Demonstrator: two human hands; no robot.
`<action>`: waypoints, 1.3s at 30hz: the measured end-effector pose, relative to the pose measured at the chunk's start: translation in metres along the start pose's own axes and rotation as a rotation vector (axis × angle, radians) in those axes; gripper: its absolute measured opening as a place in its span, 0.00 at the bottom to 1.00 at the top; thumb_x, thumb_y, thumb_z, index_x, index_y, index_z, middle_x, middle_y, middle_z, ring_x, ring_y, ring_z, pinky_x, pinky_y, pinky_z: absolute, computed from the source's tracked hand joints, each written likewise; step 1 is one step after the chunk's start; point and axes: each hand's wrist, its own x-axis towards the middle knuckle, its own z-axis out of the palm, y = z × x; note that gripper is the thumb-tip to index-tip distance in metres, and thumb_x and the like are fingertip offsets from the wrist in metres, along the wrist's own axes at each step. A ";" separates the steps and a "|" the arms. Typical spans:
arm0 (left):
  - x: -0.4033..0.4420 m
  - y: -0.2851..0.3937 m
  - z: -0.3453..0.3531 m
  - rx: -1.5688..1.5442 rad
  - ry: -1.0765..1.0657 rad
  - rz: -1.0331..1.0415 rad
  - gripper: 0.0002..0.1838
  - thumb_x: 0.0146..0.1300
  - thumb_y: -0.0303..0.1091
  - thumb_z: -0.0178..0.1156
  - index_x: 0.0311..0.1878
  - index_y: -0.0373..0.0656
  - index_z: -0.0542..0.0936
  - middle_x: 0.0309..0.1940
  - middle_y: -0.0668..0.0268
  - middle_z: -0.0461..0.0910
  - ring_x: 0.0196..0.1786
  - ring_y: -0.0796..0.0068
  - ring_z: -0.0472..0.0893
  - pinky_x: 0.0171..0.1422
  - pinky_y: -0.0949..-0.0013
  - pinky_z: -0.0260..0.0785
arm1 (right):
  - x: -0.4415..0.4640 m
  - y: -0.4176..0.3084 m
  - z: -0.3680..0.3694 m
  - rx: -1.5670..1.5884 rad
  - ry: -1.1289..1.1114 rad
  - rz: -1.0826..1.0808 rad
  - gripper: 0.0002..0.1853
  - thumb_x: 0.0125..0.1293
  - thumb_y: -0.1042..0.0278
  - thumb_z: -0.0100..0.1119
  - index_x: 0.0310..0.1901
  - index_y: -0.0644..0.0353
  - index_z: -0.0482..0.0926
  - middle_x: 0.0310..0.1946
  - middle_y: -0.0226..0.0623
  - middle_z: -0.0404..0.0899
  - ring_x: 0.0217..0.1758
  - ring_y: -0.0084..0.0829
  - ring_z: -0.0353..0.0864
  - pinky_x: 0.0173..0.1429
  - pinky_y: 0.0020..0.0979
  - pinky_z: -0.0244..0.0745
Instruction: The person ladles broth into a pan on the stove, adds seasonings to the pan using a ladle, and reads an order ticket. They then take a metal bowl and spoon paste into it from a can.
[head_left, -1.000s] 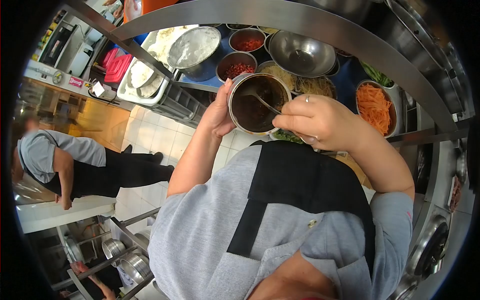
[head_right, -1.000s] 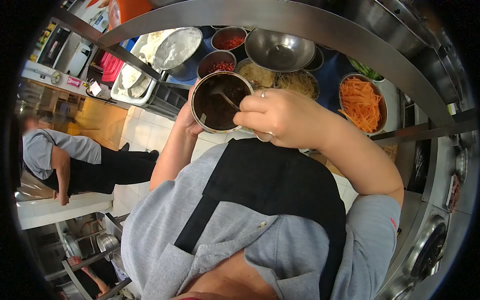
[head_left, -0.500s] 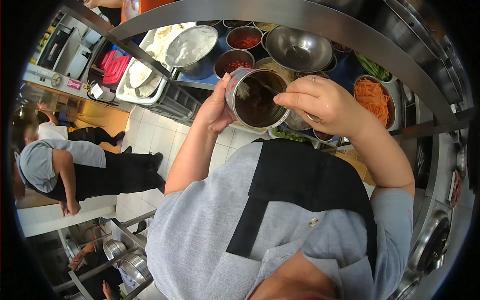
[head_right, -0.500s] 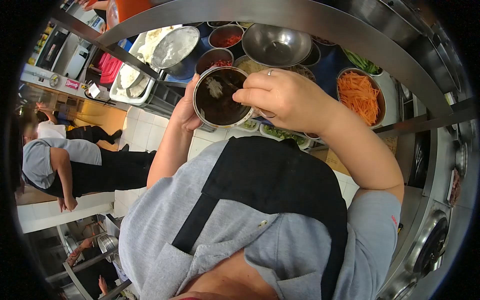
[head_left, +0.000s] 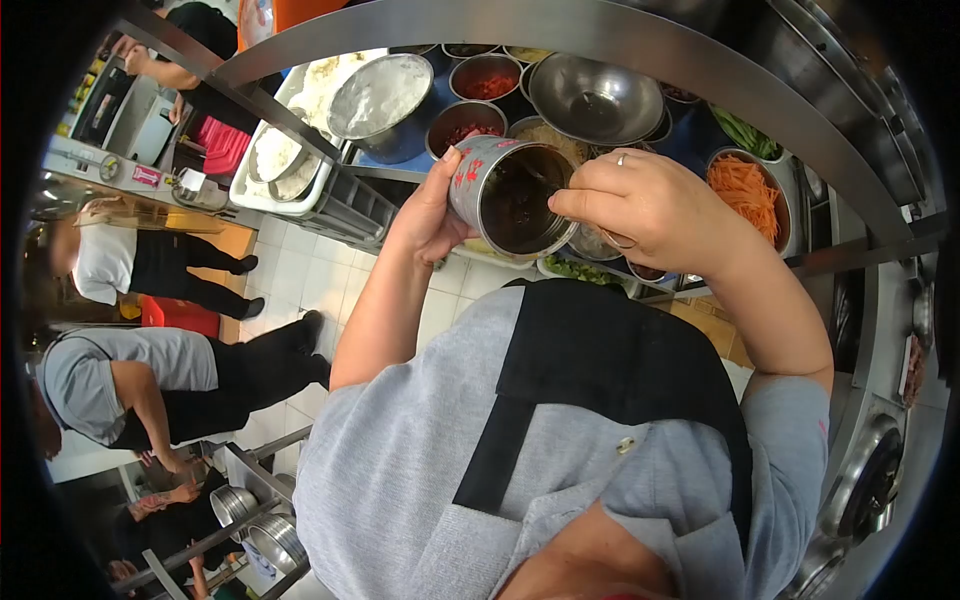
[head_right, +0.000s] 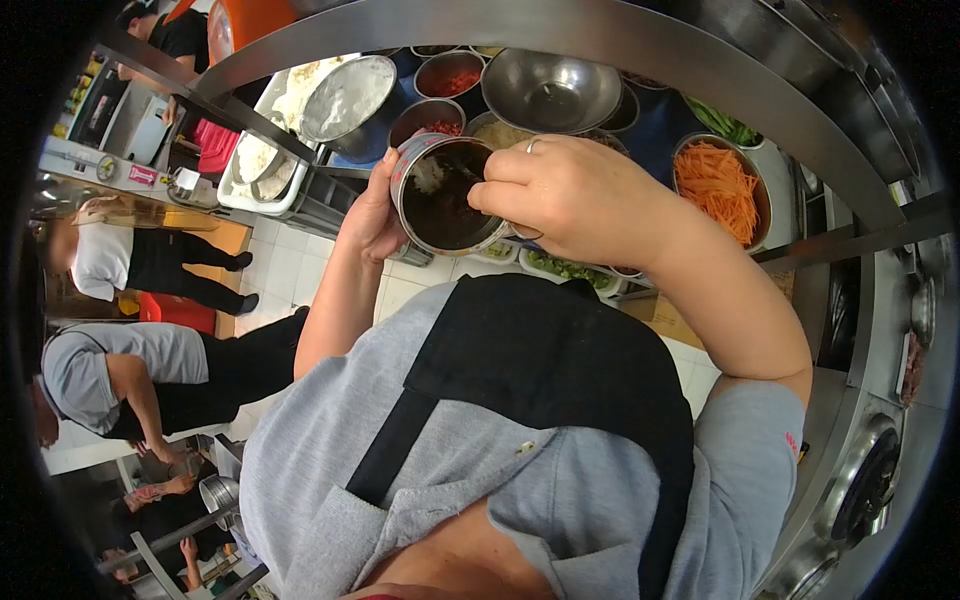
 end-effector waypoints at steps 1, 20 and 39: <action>0.001 0.000 -0.002 0.000 -0.001 0.000 0.39 0.65 0.66 0.49 0.66 0.44 0.66 0.57 0.56 0.75 0.58 0.62 0.78 0.54 0.50 0.78 | -0.002 0.001 0.002 -0.001 0.000 0.001 0.15 0.52 0.81 0.63 0.44 0.61 0.80 0.31 0.37 0.77 0.34 0.39 0.79 0.38 0.36 0.75; 0.002 -0.003 -0.019 -0.051 0.017 0.006 0.37 0.66 0.65 0.49 0.67 0.46 0.64 0.56 0.56 0.76 0.56 0.60 0.80 0.50 0.50 0.79 | 0.009 0.006 0.008 0.253 -0.050 0.229 0.06 0.58 0.75 0.59 0.38 0.62 0.80 0.32 0.39 0.79 0.34 0.42 0.80 0.39 0.35 0.76; -0.007 0.003 -0.025 -0.182 0.231 -0.030 0.37 0.67 0.68 0.43 0.65 0.45 0.65 0.58 0.53 0.73 0.57 0.52 0.78 0.49 0.46 0.80 | -0.014 -0.031 0.052 1.109 0.355 0.873 0.12 0.72 0.65 0.50 0.46 0.64 0.80 0.32 0.30 0.77 0.30 0.18 0.75 0.36 0.20 0.71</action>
